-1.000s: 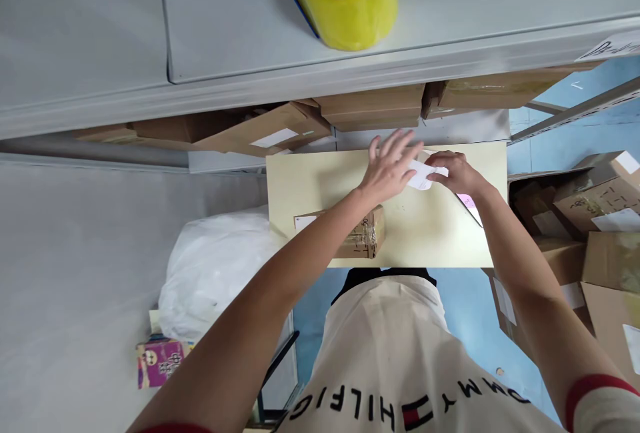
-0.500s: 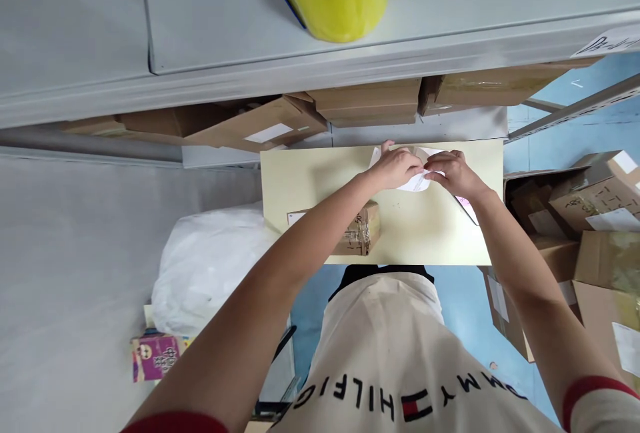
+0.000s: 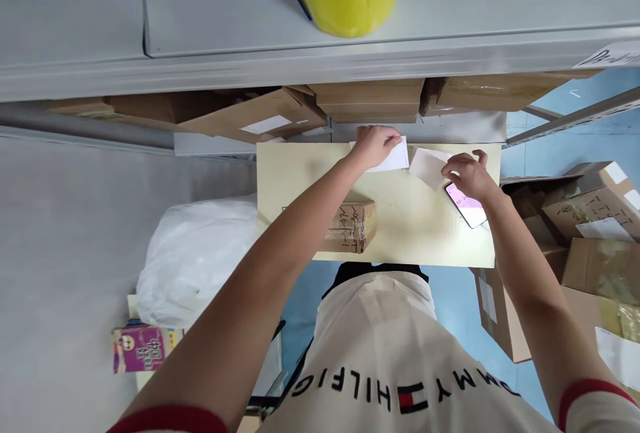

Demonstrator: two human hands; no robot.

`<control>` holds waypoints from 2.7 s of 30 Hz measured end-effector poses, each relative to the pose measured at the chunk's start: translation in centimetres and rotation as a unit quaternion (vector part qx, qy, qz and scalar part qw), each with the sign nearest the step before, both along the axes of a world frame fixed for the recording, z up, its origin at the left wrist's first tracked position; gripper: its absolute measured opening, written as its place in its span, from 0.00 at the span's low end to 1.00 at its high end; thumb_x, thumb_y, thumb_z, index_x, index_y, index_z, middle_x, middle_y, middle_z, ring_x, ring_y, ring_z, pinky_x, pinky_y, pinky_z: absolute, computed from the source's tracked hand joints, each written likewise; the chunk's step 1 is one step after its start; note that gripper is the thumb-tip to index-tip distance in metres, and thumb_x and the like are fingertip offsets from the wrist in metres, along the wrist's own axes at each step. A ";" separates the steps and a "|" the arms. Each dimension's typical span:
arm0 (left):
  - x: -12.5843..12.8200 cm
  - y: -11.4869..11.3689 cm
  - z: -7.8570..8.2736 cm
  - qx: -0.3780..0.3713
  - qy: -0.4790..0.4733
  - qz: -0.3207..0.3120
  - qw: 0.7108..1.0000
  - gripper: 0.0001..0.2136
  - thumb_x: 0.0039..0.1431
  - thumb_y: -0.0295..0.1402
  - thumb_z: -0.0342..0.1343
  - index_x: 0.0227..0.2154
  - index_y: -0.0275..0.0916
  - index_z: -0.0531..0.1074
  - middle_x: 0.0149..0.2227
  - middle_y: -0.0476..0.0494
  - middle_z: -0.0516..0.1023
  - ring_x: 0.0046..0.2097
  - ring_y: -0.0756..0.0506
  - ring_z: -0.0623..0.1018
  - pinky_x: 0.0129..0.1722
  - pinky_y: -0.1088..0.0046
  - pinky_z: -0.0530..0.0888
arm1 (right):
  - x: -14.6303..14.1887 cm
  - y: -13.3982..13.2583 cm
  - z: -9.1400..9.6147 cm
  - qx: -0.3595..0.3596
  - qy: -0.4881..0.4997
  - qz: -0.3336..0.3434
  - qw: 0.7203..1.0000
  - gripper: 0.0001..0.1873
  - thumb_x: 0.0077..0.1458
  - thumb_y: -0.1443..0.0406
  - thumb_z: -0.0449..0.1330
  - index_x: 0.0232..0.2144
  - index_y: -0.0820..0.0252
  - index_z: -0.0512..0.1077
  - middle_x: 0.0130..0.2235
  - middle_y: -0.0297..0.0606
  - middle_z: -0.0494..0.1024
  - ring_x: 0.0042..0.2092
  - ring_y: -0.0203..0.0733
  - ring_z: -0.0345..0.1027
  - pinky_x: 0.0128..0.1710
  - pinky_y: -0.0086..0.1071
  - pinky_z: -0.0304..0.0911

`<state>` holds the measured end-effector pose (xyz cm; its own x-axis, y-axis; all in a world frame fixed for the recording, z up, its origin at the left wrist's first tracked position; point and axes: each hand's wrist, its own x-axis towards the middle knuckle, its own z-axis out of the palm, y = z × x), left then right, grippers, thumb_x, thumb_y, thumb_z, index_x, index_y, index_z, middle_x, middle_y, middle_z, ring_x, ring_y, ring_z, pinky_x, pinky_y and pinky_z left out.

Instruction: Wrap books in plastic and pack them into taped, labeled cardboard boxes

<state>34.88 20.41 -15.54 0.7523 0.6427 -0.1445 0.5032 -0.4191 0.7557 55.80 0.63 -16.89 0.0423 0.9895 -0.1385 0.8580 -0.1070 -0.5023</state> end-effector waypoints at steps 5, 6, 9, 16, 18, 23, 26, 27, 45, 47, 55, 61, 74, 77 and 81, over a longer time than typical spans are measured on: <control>-1.0 -0.5 2.2 -0.061 -0.024 0.017 0.998 0.08 0.61 0.32 0.57 0.28 0.36 0.78 0.31 0.46 0.80 0.35 0.47 0.76 0.39 0.71 0.67 | -1.6 -0.4 2.8 0.029 0.064 -0.043 0.997 0.30 0.56 0.58 0.59 0.61 0.52 0.64 0.64 0.48 0.67 0.66 0.63 0.57 0.60 0.62 0.50; -1.0 -1.0 2.8 -0.075 -0.031 0.017 0.997 0.09 0.61 0.32 0.56 0.28 0.36 0.77 0.30 0.46 0.80 0.34 0.48 0.75 0.37 0.71 0.67 | -2.7 -0.1 3.3 0.045 0.125 -0.059 0.989 0.35 0.55 0.54 0.62 0.63 0.52 0.61 0.64 0.49 0.66 0.65 0.62 0.59 0.59 0.60 0.54; -1.2 -2.9 4.8 -0.111 -0.063 0.027 0.991 0.11 0.61 0.34 0.56 0.27 0.35 0.77 0.28 0.47 0.78 0.32 0.49 0.74 0.34 0.72 0.67 | -6.5 0.9 4.2 0.075 0.313 -0.126 0.938 0.44 0.49 0.47 0.67 0.64 0.53 0.58 0.54 0.47 0.76 0.54 0.55 0.71 0.54 0.51 0.66; -9.6 -5.1 8.1 -0.241 -0.143 0.094 0.955 0.15 0.51 0.38 0.65 0.40 0.34 0.77 0.39 0.39 0.82 0.39 0.45 0.79 0.40 0.68 0.74 | -12.5 0.4 6.6 0.115 0.469 -0.274 0.832 0.29 0.46 0.53 0.70 0.48 0.53 0.69 0.26 0.27 0.75 0.30 0.40 0.73 0.38 0.41 0.73; -13.3 -5.6 8.3 -0.291 -0.170 0.118 0.934 0.21 0.45 0.40 0.69 0.41 0.34 0.77 0.39 0.39 0.82 0.40 0.44 0.80 0.43 0.66 0.75 | -13.8 -0.5 7.4 0.139 0.480 -0.280 0.820 0.27 0.46 0.55 0.70 0.47 0.53 0.69 0.27 0.27 0.76 0.29 0.39 0.72 0.38 0.40 0.72; -19.0 -8.3 8.0 -0.335 -0.247 0.163 0.895 0.21 0.40 0.46 0.71 0.32 0.36 0.76 0.33 0.42 0.82 0.36 0.45 0.80 0.42 0.65 0.76 | -18.9 -2.1 9.0 0.190 0.341 -0.286 0.875 0.27 0.52 0.54 0.65 0.51 0.54 0.66 0.33 0.35 0.78 0.35 0.45 0.75 0.40 0.45 0.72; -20.6 -10.1 8.2 -0.318 -0.289 0.191 0.883 0.19 0.40 0.46 0.71 0.29 0.36 0.75 0.30 0.45 0.81 0.33 0.46 0.79 0.40 0.67 0.76 | -23.5 -2.6 10.6 0.283 0.108 -0.254 0.918 0.28 0.55 0.54 0.63 0.55 0.56 0.65 0.49 0.49 0.77 0.51 0.54 0.72 0.48 0.51 0.68; -21.1 -10.6 8.3 -0.313 -0.300 0.193 0.880 0.18 0.41 0.45 0.70 0.28 0.37 0.75 0.29 0.46 0.80 0.33 0.47 0.78 0.40 0.68 0.75 | -25.2 -2.7 11.2 0.307 0.047 -0.218 0.925 0.26 0.56 0.55 0.63 0.55 0.56 0.66 0.52 0.51 0.76 0.55 0.55 0.70 0.51 0.52 0.66; -30.9 -12.7 10.4 -0.477 -0.366 0.164 0.782 0.24 0.39 0.51 0.72 0.28 0.37 0.71 0.27 0.51 0.75 0.32 0.52 0.76 0.41 0.71 0.74 | -38.6 -1.6 13.5 0.303 -0.027 -0.059 0.951 0.09 0.64 0.63 0.57 0.41 0.53 0.78 0.43 0.40 0.84 0.44 0.46 0.78 0.49 0.43 0.65; -31.5 -12.7 10.5 -0.469 -0.358 0.143 0.795 0.24 0.41 0.52 0.71 0.27 0.37 0.71 0.27 0.51 0.75 0.31 0.52 0.76 0.40 0.72 0.73 | -39.1 -1.6 13.8 0.293 0.013 -0.061 0.954 0.09 0.63 0.60 0.58 0.40 0.53 0.79 0.42 0.41 0.84 0.44 0.47 0.78 0.47 0.43 0.68; -32.9 -13.2 10.4 -0.361 -0.355 0.108 0.856 0.23 0.45 0.55 0.66 0.26 0.38 0.71 0.27 0.49 0.73 0.32 0.49 0.75 0.39 0.69 0.75 | -40.7 -1.8 15.7 0.209 0.203 -0.123 0.949 0.09 0.59 0.59 0.61 0.31 0.52 0.79 0.33 0.38 0.83 0.37 0.46 0.78 0.38 0.39 0.73; -33.6 -13.9 10.1 -0.214 -0.349 0.121 0.904 0.19 0.56 0.51 0.59 0.26 0.38 0.72 0.28 0.47 0.73 0.31 0.49 0.73 0.34 0.71 0.73 | -41.8 -2.0 15.8 0.193 0.208 -0.150 0.947 0.10 0.58 0.60 0.59 0.30 0.54 0.79 0.33 0.39 0.83 0.35 0.46 0.78 0.39 0.40 0.73; -34.3 -13.3 10.1 -0.108 -0.311 0.038 0.943 0.11 0.62 0.39 0.52 0.27 0.40 0.70 0.31 0.45 0.74 0.35 0.47 0.74 0.37 0.71 0.70 | -41.7 -2.0 14.2 0.124 0.303 -0.188 0.926 0.16 0.53 0.51 0.64 0.28 0.56 0.75 0.30 0.38 0.80 0.34 0.44 0.76 0.39 0.39 0.73; -34.1 -11.9 9.9 -0.166 -0.291 0.036 0.941 0.11 0.59 0.40 0.53 0.27 0.40 0.68 0.28 0.48 0.72 0.32 0.49 0.73 0.34 0.73 0.70 | -40.5 -1.2 13.4 0.116 0.349 -0.218 0.904 0.17 0.52 0.49 0.63 0.26 0.56 0.72 0.26 0.35 0.77 0.29 0.41 0.72 0.31 0.35 0.70; -34.8 -8.7 9.6 -0.270 -0.220 0.095 0.932 0.10 0.55 0.39 0.55 0.25 0.41 0.64 0.17 0.57 0.63 0.20 0.53 0.65 0.23 0.77 0.63 | -38.6 0.4 12.0 0.109 0.393 -0.276 0.870 0.17 0.52 0.49 0.62 0.26 0.54 0.67 0.18 0.26 0.64 0.20 0.34 0.57 0.19 0.29 0.55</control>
<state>0.05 11.73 -5.97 0.6950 0.6934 -0.1902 0.1207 0.1482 0.9816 17.16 1.02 -4.85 0.4962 0.8549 -0.1515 0.0879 -0.2231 -0.9708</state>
